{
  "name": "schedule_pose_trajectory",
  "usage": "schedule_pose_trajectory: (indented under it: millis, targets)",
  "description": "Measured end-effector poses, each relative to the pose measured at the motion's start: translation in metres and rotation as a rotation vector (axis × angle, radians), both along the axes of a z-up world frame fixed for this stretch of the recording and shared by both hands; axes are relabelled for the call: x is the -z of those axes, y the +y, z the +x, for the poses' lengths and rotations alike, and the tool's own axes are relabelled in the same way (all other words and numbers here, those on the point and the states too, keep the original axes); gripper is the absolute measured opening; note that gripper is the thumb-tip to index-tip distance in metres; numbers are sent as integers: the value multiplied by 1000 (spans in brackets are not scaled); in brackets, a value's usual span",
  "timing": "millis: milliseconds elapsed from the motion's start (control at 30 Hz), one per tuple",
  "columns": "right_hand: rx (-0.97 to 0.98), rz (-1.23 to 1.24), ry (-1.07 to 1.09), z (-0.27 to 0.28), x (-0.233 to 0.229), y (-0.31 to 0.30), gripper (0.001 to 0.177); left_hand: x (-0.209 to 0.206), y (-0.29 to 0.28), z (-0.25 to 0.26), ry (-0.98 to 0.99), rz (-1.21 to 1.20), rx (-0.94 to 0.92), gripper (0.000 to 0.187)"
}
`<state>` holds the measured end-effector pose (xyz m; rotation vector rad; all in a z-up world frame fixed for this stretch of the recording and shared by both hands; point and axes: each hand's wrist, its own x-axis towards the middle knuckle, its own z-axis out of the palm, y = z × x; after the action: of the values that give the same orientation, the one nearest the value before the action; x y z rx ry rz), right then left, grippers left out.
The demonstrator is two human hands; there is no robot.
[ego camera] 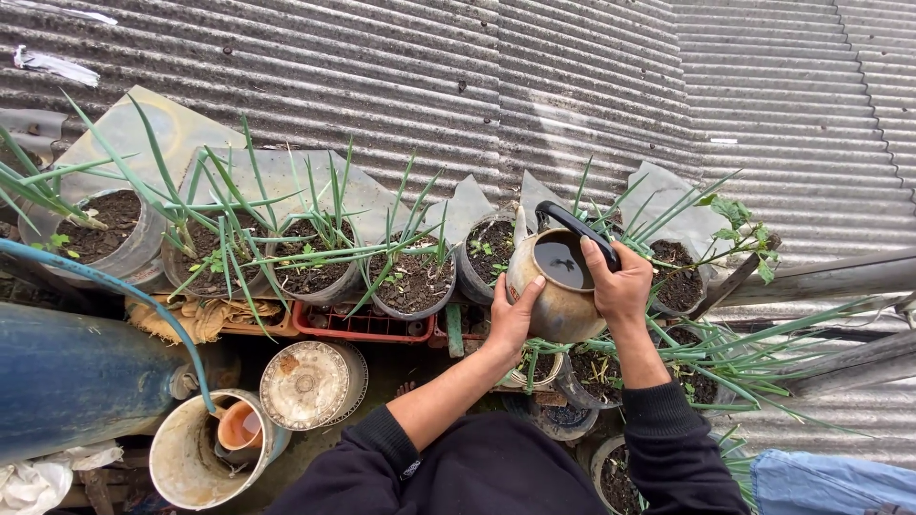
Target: Watering several small potted plants using a small kettle
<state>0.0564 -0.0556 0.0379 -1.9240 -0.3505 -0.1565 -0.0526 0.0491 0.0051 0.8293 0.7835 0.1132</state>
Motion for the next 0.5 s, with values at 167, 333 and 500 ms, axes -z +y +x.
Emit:
schedule_pose_trajectory:
  millis: [167,333,500]
  targets:
    - [9,-18,-13,10,17,-7,47,13,2,4,-10,-19,-11,113]
    - [4,-29,5,-10,0,-4,45,22,-1,-4,-10,-28,-1,112]
    - [9,-34,17,-20,-4,-15,46,33,-15,-10,3,-54,20,112]
